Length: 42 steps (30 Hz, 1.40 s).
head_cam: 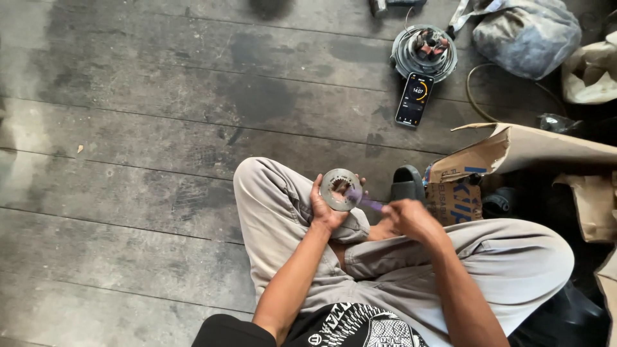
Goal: The person sits on the floor and scrubs a circular metal part with a purple toothbrush. They hold the part in their left hand and scrub the surface and edges with the brush in their right hand, occasionally rotating the part to clean different areas.
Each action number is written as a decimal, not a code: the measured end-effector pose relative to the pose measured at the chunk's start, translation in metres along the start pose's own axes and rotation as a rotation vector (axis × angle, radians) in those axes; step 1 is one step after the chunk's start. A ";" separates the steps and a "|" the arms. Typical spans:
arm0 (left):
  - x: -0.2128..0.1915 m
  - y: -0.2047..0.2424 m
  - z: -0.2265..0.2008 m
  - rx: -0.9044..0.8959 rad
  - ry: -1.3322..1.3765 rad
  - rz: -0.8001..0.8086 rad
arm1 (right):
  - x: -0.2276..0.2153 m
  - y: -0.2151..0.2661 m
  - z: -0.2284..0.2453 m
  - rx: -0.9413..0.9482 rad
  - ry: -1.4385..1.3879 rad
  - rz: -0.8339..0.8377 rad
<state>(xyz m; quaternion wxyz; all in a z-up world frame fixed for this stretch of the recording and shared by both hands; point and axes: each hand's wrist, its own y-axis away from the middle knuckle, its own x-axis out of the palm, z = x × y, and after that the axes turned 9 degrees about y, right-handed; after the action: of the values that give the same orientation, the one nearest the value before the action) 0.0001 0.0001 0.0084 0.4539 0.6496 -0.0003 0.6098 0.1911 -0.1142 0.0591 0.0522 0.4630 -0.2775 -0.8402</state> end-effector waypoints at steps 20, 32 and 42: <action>0.020 -0.019 0.036 0.113 0.150 0.138 | -0.017 -0.018 -0.050 -0.150 0.007 -0.145; 0.149 -0.042 0.149 -0.098 -0.287 0.554 | -0.177 0.117 -0.046 -0.047 -0.153 -0.412; 0.239 0.029 0.106 0.512 -1.266 0.043 | -0.229 0.127 0.027 -0.065 0.055 -0.629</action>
<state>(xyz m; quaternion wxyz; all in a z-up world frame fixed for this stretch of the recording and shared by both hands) 0.1294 0.0527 0.2311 0.1862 0.9679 -0.1346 0.1021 0.2772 -0.1305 0.3072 -0.1879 0.5468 -0.0922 -0.8107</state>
